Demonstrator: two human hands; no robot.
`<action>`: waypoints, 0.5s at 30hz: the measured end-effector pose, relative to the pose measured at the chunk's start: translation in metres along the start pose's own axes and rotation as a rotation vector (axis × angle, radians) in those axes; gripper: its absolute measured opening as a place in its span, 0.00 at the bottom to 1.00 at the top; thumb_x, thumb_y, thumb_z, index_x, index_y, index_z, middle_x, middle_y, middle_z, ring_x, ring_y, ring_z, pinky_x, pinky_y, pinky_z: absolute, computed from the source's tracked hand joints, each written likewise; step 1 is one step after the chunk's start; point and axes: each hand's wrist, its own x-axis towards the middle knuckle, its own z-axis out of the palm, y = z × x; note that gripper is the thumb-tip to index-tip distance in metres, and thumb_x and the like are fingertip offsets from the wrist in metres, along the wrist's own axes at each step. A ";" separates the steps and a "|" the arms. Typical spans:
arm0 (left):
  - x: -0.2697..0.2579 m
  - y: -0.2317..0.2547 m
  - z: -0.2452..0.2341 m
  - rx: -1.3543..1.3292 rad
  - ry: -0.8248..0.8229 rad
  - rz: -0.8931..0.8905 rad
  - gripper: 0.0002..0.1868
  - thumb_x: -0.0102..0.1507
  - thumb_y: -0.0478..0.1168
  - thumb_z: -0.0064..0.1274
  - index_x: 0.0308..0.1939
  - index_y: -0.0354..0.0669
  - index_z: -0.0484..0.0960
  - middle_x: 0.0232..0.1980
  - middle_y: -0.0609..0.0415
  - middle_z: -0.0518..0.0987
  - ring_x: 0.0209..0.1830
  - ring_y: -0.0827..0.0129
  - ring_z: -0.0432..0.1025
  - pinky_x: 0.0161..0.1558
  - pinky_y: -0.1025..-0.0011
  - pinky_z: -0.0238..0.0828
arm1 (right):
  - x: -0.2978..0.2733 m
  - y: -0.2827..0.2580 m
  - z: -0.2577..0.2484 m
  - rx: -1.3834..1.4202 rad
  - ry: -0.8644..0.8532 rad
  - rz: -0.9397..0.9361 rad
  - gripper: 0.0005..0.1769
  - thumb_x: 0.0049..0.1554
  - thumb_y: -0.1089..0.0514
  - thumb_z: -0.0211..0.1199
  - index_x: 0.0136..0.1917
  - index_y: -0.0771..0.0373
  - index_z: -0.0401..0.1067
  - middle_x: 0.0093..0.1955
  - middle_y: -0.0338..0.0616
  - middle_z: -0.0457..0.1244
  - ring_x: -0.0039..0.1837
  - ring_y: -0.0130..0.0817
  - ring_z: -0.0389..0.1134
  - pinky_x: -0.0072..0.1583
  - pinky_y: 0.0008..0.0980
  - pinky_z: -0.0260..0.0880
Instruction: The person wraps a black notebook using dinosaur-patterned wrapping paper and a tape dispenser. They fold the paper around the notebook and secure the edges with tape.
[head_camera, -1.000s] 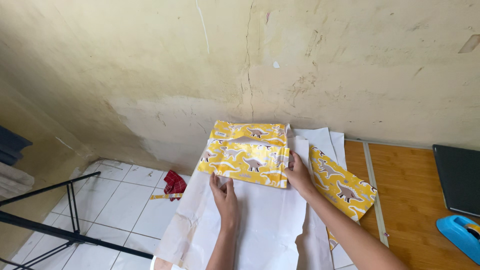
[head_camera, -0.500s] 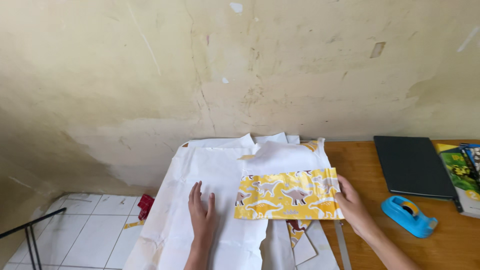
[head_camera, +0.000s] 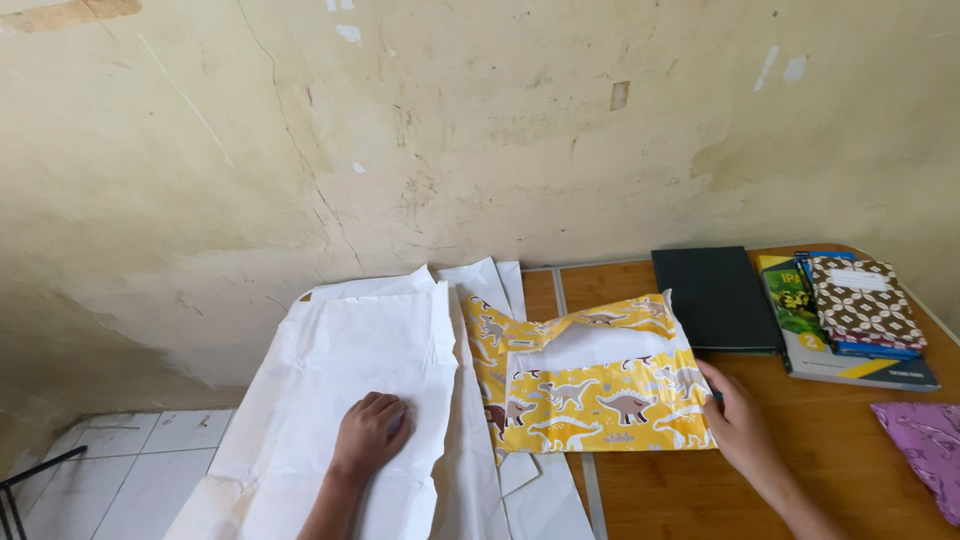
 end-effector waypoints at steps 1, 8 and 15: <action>0.002 0.002 -0.002 0.010 -0.048 -0.006 0.06 0.55 0.38 0.61 0.34 0.40 0.86 0.41 0.52 0.84 0.42 0.58 0.78 0.45 0.62 0.75 | -0.002 -0.001 -0.003 -0.008 0.001 0.017 0.25 0.59 0.69 0.52 0.70 0.67 0.66 0.60 0.53 0.66 0.58 0.38 0.69 0.59 0.34 0.67; 0.037 0.049 -0.010 0.033 -0.024 0.105 0.12 0.54 0.36 0.60 0.42 0.43 0.86 0.46 0.53 0.83 0.48 0.57 0.76 0.52 0.59 0.71 | -0.028 -0.020 -0.017 -0.154 0.009 0.147 0.23 0.59 0.64 0.58 0.68 0.61 0.69 0.55 0.53 0.66 0.53 0.44 0.71 0.55 0.37 0.70; 0.075 0.122 0.038 -0.075 -0.073 0.182 0.20 0.59 0.42 0.59 0.56 0.47 0.82 0.61 0.47 0.77 0.65 0.50 0.68 0.66 0.54 0.62 | -0.054 -0.042 -0.004 -0.216 0.123 -0.161 0.24 0.56 0.64 0.61 0.67 0.62 0.68 0.62 0.55 0.61 0.61 0.51 0.67 0.58 0.41 0.69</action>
